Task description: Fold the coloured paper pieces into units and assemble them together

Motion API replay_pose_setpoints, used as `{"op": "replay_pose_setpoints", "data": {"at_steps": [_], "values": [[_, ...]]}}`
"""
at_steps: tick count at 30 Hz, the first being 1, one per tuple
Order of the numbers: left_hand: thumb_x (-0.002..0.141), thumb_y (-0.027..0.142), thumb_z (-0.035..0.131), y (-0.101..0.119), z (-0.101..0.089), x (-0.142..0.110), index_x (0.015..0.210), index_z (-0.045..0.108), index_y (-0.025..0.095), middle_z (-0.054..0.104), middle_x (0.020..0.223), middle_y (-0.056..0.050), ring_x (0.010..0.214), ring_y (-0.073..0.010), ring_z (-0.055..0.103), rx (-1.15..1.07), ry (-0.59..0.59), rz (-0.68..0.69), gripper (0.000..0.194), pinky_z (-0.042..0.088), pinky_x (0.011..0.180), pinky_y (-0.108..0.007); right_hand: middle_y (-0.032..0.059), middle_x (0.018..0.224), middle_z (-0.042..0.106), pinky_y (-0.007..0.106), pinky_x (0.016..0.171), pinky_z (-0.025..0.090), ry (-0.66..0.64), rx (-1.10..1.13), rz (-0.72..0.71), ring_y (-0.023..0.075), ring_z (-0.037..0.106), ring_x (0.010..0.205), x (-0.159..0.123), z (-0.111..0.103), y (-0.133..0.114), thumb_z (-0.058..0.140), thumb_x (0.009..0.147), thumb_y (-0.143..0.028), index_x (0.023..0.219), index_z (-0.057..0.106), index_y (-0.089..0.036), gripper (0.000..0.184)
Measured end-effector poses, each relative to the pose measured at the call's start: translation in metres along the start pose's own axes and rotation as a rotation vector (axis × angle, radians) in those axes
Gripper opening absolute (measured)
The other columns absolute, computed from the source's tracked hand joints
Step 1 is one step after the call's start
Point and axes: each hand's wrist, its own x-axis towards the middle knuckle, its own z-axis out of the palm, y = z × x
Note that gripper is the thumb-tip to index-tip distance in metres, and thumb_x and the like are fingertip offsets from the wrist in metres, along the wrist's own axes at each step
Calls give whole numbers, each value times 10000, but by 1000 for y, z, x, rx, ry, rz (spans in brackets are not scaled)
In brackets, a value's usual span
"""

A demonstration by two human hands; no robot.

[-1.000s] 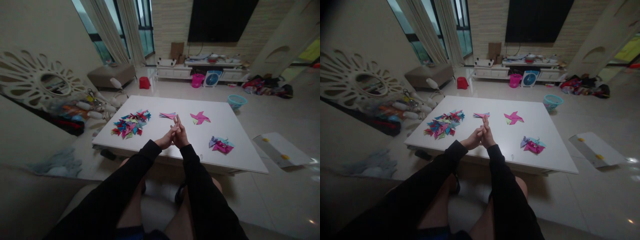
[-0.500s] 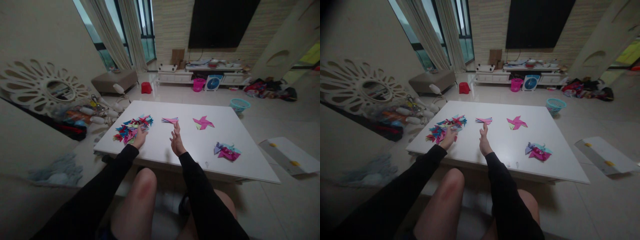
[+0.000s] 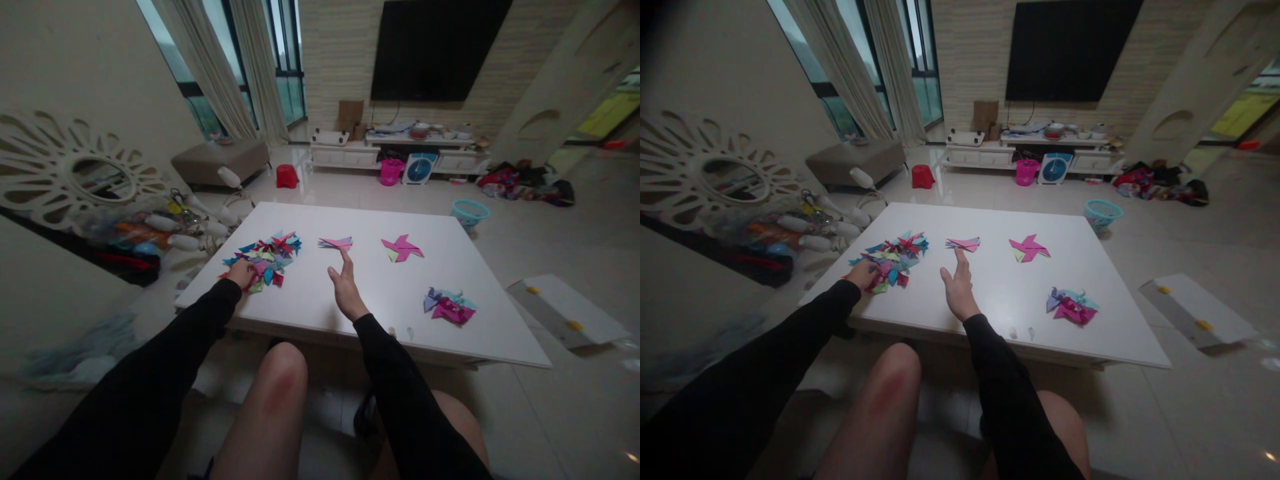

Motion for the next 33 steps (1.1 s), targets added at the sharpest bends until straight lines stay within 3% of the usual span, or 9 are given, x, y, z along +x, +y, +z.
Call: {"op": "replay_pose_setpoints", "data": {"at_steps": [4,8,12,16,19,23,27,33], "values": [[666,213,705,9,-7,7,640,621,193,644,786,-75,1024,-284,583,70,54,64,90,448,954,-357,70,1648,273,530,1269,128,15,-2,-5,275,206,1540,0,1,1,481,960,-524,1547,294,-300,656],[725,345,707,51,3,-9,744,689,170,695,785,-59,776,-218,608,-57,-37,245,177,475,757,-320,118,1521,455,523,1176,324,54,10,1,288,429,1400,0,-2,3,553,907,-467,1414,438,-254,562],[739,431,732,108,48,-47,822,666,151,658,720,-28,647,-152,568,-407,-224,340,299,436,621,-270,119,1216,657,430,950,495,163,93,116,254,634,1086,4,-16,12,568,859,-461,1184,557,-219,406],[669,365,820,137,106,-76,960,535,197,604,657,43,598,-114,553,-730,-304,272,441,418,586,-226,75,1053,700,330,726,501,276,223,313,211,675,863,8,-31,27,544,816,-455,1061,574,-221,341],[701,338,794,137,140,-76,884,538,188,612,677,31,593,-103,544,-764,-341,287,348,412,582,-223,74,1040,701,301,690,489,352,198,354,208,659,882,12,-39,38,538,787,-447,966,622,-218,303],[745,325,756,130,161,-59,792,636,149,657,730,-23,627,-116,555,-684,-387,357,218,426,610,-251,94,1069,713,313,748,493,340,20,272,225,627,982,25,-43,46,563,774,-440,875,695,-204,289],[758,312,749,130,165,-40,837,687,149,693,788,-40,709,-144,605,-647,-375,366,192,452,672,-271,77,956,745,324,759,486,282,16,278,221,647,912,41,-44,49,575,769,-391,881,712,-195,265],[764,326,753,122,155,-20,863,712,154,725,849,-60,747,-161,636,-602,-388,359,203,471,680,-275,66,886,760,355,821,486,194,-33,300,225,650,866,51,-34,59,610,774,-343,829,752,-198,210]]}}
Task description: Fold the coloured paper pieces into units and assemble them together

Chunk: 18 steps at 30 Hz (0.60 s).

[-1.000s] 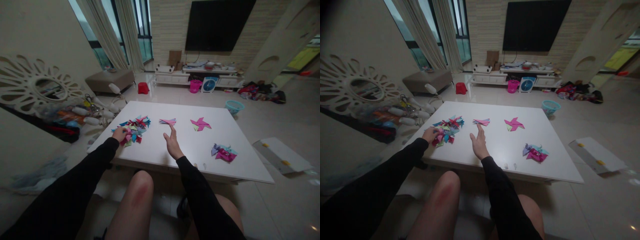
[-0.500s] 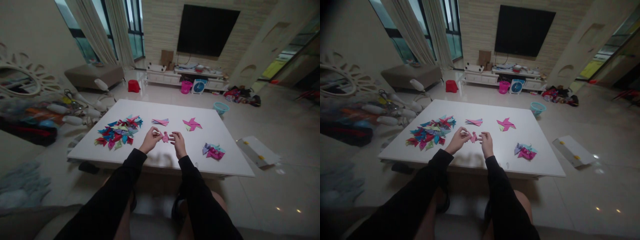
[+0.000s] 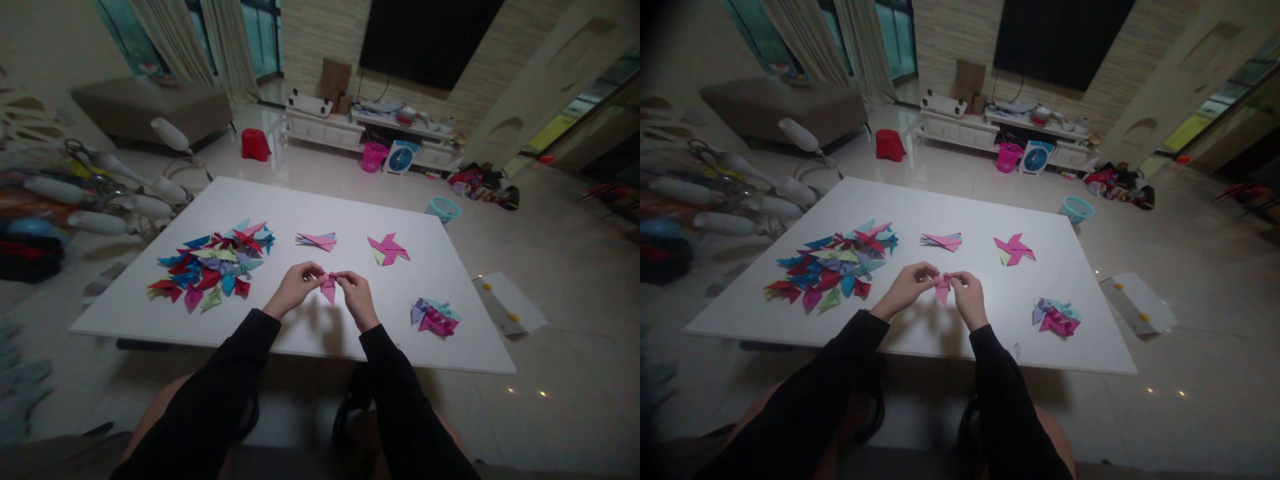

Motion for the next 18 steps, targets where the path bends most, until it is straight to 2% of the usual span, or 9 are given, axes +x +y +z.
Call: {"op": "replay_pose_setpoints", "data": {"at_steps": [5,9,15,18], "values": [[766,299,747,-3,-11,-5,895,741,156,755,880,-71,776,-174,657,37,38,-2,192,485,694,-283,77,884,760,364,810,486,-68,-73,-4,221,638,818,-7,9,7,707,760,-406,830,770,-190,236],[791,284,723,-1,-14,-15,937,766,161,771,903,-70,761,-171,651,89,48,2,196,486,695,-288,61,842,751,353,790,480,-85,-68,-35,206,623,777,-14,14,9,723,756,-382,810,768,-189,206],[818,260,723,8,-19,-35,992,786,176,763,871,-54,738,-166,639,236,49,49,204,478,694,-288,39,776,733,342,773,465,-96,-92,-84,193,604,740,-29,19,2,704,768,-361,790,760,-191,181],[846,271,711,10,-22,-44,958,796,188,739,856,-52,729,-161,619,291,68,78,164,475,704,-292,37,779,733,333,754,466,-108,-100,-113,188,605,731,-35,21,-2,701,767,-358,790,757,-189,179]]}}
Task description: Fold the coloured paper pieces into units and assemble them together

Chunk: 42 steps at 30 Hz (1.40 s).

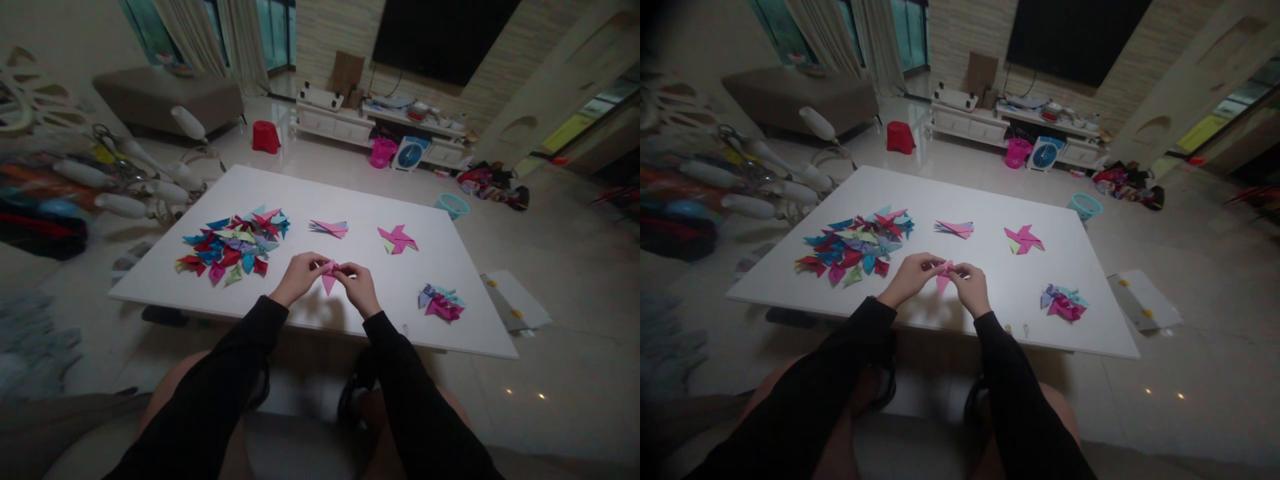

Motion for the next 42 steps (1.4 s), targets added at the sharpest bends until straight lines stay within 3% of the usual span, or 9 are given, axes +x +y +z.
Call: {"op": "replay_pose_setpoints", "data": {"at_steps": [4,10,13,17,23,28,33,38,42], "values": [[870,306,703,-2,-2,-5,881,800,191,659,832,-55,731,-158,595,24,29,44,151,469,695,-291,34,782,724,325,736,470,4,-31,-31,188,606,737,-2,3,-3,700,767,-347,785,749,-193,162],[861,295,719,-7,-2,8,849,789,199,621,846,-49,729,-157,573,67,-28,81,118,468,695,-297,38,817,717,336,750,492,15,-93,-64,197,619,770,6,-1,1,678,805,-341,796,734,-210,143],[839,271,737,-8,-3,15,961,774,203,630,900,-51,739,-155,581,49,-45,83,144,483,699,-291,42,840,710,338,752,498,20,-112,-79,198,628,788,10,-4,2,670,823,-334,815,731,-212,136],[784,207,769,-8,-4,19,1163,675,204,649,941,-33,690,-128,568,24,-32,50,391,482,687,-274,42,841,684,337,746,496,44,-140,-109,192,621,775,14,-10,2,670,826,-327,818,717,-205,132],[802,195,715,-4,-1,16,942,596,188,655,879,-14,688,-120,590,-16,-23,28,184,472,656,-244,46,836,689,329,728,494,51,-168,-90,183,612,748,13,-14,2,669,827,-351,814,708,-193,164],[837,184,677,-4,7,8,984,644,178,715,893,-37,649,-123,642,-95,-86,-6,151,494,638,-244,34,817,696,321,744,494,49,-184,-134,176,607,761,9,-11,1,641,838,-329,805,696,-198,146],[813,112,690,2,12,3,1102,588,202,697,853,3,624,-104,635,-133,-8,-6,319,476,627,-219,31,805,701,320,721,494,44,-158,-136,165,599,718,6,-9,-1,642,834,-312,790,690,-193,136],[875,145,629,7,10,4,959,644,189,705,835,-2,624,-107,626,-28,-25,71,96,476,657,-237,26,799,701,319,708,497,44,-154,-117,170,614,721,4,-9,-3,632,842,-321,827,687,-196,137],[868,157,655,6,10,8,948,695,180,734,858,-23,699,-134,659,25,-1,99,93,492,705,-254,38,831,711,327,710,500,41,-150,-122,181,631,747,6,-8,-3,628,847,-319,846,687,-195,138]]}}
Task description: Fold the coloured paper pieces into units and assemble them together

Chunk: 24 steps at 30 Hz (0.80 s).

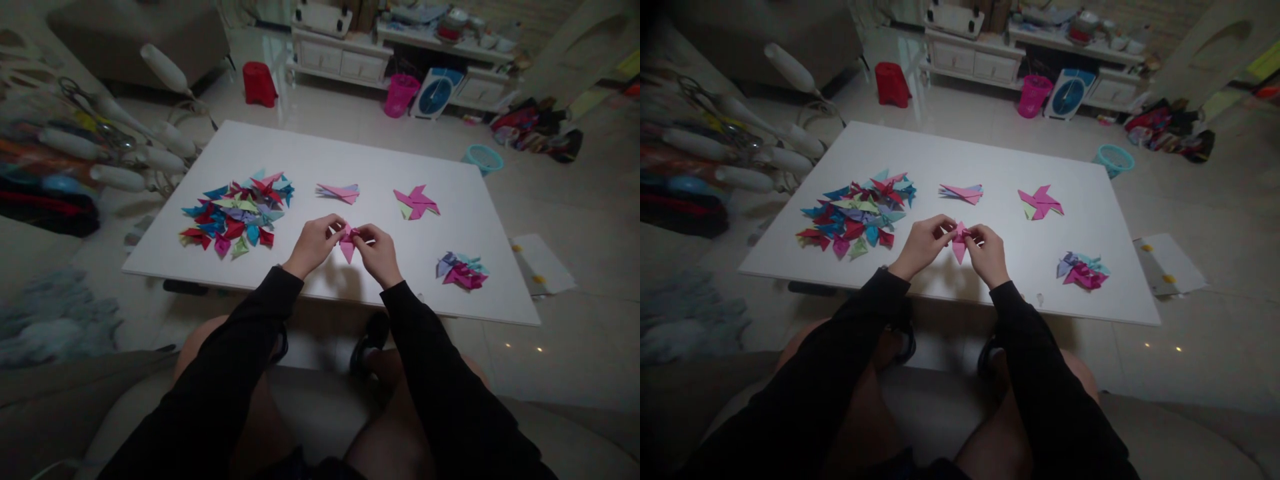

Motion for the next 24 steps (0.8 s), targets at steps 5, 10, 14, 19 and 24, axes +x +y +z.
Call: {"op": "replay_pose_setpoints", "data": {"at_steps": [5,10,14,19,24], "values": [[839,162,706,-5,-2,5,931,752,180,751,847,-32,715,-146,658,40,29,-17,104,501,734,-273,44,846,717,333,726,506,-1,7,-1,194,652,792,3,1,1,618,854,-318,851,686,-201,135],[836,182,709,-7,-5,7,873,766,179,736,818,-39,711,-157,643,83,17,-25,69,503,730,-290,38,840,713,335,733,505,-2,-9,-16,190,644,789,3,3,2,625,858,-335,837,681,-204,144],[837,162,694,-6,-5,5,840,752,176,714,828,-37,700,-148,619,86,19,-11,60,492,725,-290,40,845,709,331,726,510,-19,1,-19,181,636,770,1,5,0,629,865,-347,834,682,-203,157],[842,168,694,-4,-6,3,830,739,175,699,842,-37,706,-148,600,102,33,-6,47,482,727,-294,27,891,694,318,712,513,81,127,-40,170,634,777,-4,-10,-15,696,824,-408,1058,709,-231,294],[843,186,697,-6,-7,3,842,747,186,721,854,-38,689,-149,595,117,33,-25,51,478,715,-296,-2,587,604,287,543,432,-304,256,32,141,540,553,-1,-26,-26,694,816,-527,782,759,-190,345]]}}
